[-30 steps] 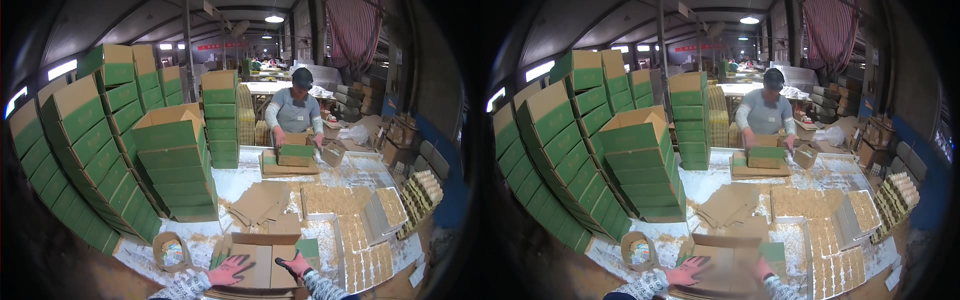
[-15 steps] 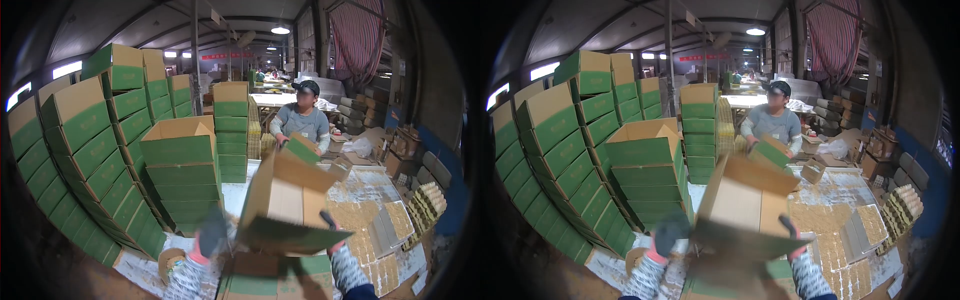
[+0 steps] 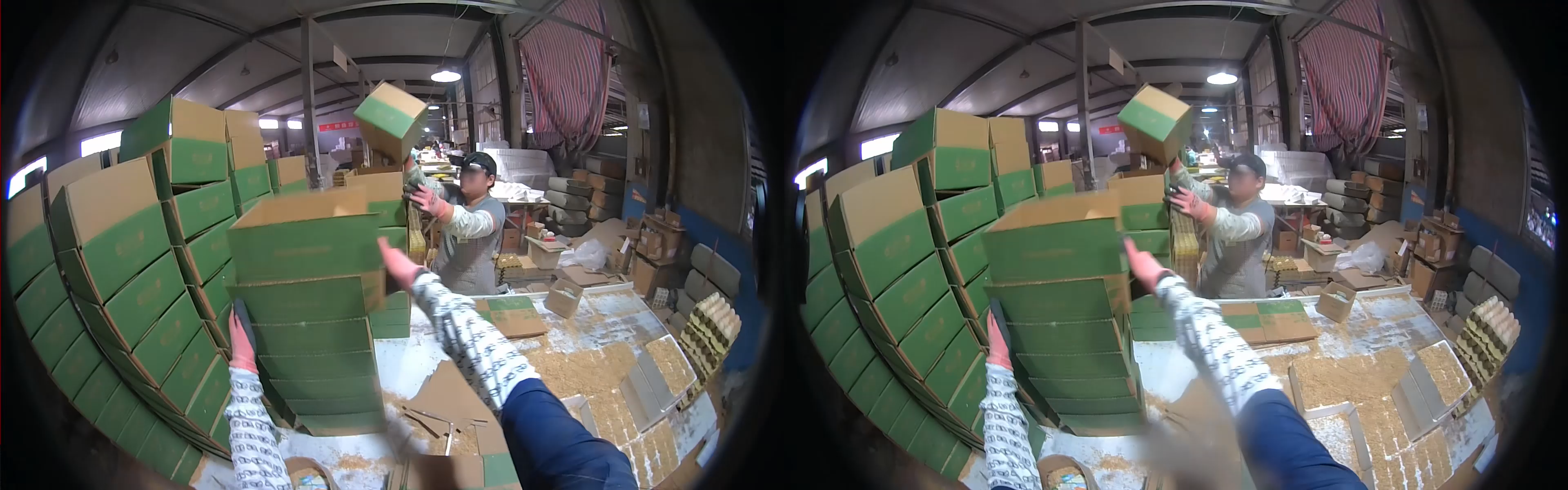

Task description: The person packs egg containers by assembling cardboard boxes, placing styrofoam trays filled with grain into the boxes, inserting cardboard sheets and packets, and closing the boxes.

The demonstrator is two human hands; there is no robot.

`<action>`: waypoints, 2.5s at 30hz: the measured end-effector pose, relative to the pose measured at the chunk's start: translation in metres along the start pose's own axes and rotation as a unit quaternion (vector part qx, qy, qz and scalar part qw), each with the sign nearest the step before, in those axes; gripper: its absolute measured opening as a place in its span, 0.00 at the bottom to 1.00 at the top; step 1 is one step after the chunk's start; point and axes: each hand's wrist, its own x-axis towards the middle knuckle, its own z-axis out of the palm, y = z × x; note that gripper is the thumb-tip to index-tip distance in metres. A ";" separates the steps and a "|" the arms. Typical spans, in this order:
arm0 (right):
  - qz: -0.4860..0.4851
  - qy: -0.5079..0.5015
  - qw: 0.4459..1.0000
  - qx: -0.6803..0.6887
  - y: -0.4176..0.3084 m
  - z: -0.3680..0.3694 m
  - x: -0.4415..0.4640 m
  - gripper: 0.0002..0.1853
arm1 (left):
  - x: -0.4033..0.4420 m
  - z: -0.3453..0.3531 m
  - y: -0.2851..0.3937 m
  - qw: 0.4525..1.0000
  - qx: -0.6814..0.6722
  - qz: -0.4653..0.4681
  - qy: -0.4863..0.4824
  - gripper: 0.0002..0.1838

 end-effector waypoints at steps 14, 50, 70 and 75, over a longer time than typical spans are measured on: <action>0.167 -0.081 0.822 0.539 -0.003 0.038 -0.146 0.34 | -0.058 0.022 0.078 0.980 0.184 0.033 0.068 0.41; -0.047 -0.028 0.976 -0.213 -0.023 -0.058 -0.561 0.31 | -0.406 0.148 0.204 0.704 0.183 -0.054 -0.684 0.25; 0.195 0.042 0.859 -0.472 -0.045 -0.067 -0.565 0.35 | -0.460 0.109 0.091 0.834 -0.095 -0.399 -0.369 0.32; 0.483 -0.169 0.807 -0.295 -0.070 -0.113 -0.613 0.38 | -0.460 0.103 0.101 0.818 -0.112 -0.397 -0.400 0.47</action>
